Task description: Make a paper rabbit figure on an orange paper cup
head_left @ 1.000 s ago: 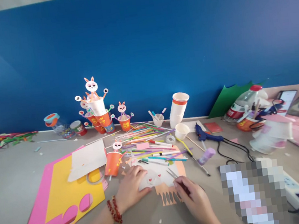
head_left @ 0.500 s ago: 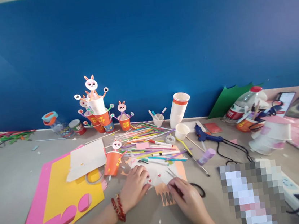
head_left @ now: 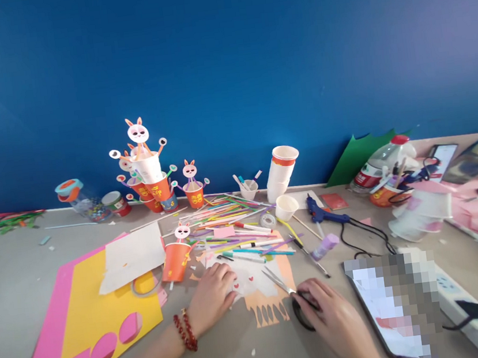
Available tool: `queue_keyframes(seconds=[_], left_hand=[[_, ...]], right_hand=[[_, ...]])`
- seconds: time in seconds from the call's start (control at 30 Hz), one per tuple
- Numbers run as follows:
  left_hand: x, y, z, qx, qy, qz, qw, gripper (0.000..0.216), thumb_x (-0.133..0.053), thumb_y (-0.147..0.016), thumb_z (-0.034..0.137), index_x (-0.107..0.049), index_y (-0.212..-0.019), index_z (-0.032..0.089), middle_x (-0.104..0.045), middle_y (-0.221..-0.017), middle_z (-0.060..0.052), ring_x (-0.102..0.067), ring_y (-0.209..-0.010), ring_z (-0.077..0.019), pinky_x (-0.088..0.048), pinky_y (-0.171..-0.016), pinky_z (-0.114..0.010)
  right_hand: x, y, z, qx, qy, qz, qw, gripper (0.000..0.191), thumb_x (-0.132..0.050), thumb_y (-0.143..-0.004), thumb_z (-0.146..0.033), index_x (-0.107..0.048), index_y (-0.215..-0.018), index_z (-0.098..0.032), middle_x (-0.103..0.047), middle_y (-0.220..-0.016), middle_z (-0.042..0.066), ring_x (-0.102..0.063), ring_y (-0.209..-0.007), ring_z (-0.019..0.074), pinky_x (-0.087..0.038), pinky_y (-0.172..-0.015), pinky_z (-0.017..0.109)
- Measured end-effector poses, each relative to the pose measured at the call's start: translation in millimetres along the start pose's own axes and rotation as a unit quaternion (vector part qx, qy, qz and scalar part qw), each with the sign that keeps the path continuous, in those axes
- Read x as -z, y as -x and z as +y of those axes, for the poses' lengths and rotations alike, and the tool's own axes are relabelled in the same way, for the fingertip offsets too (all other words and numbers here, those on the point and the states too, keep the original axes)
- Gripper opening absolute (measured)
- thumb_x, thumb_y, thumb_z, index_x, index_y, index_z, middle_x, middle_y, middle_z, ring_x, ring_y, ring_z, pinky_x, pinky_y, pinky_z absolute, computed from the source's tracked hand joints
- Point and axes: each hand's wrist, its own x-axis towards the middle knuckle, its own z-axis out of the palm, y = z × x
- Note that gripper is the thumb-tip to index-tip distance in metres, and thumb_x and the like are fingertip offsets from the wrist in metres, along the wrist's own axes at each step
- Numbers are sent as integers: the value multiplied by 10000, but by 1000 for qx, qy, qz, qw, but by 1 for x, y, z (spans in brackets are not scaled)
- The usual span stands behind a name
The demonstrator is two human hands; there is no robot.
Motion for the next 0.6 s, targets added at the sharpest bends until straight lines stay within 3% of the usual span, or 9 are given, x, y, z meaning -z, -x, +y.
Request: queue_keyframes(seconds=[0.2,0.33,0.43,0.6], left_hand=[[-1,-5,5,10,-17,12,1000,170,-492,-863,134,-544,-1006,209,-556,-1050,-51,-505,-1013,-240,-420,-911,-401],[-3,-15,15,-10,-9,27,1000,213,-515,-875,218,-532,-1087,219,-536,-1103,-74,-498,-1039,-257,-421,-919,-416],[-4,-27,19,-36,-4,10,999,264,-599,-826,270,-535,-1076,221,-527,-1137,-81,-492,-1049,-270,-421,-926,-426],[-8,-41,18,-47,-27,-5,999,201,-611,-779,199,-533,-964,200,-536,-1086,-84,-493,-1021,-267,-422,-907,-418]], right_hand=[[-2,10,11,0,77,-25,997,136,-509,-896,-282,-582,-1003,-239,-666,-994,70,-654,-912,262,-526,-739,358],[-4,12,12,6,113,-16,993,216,-569,-829,-241,-580,-1045,-237,-671,-1008,75,-645,-918,281,-517,-740,376],[-2,11,13,11,132,-4,991,221,-590,-794,-208,-582,-1012,-240,-679,-969,69,-643,-891,280,-501,-721,369],[0,10,17,-6,135,-6,991,74,-594,-799,-239,-583,-872,-242,-687,-891,56,-659,-848,276,-492,-674,352]])
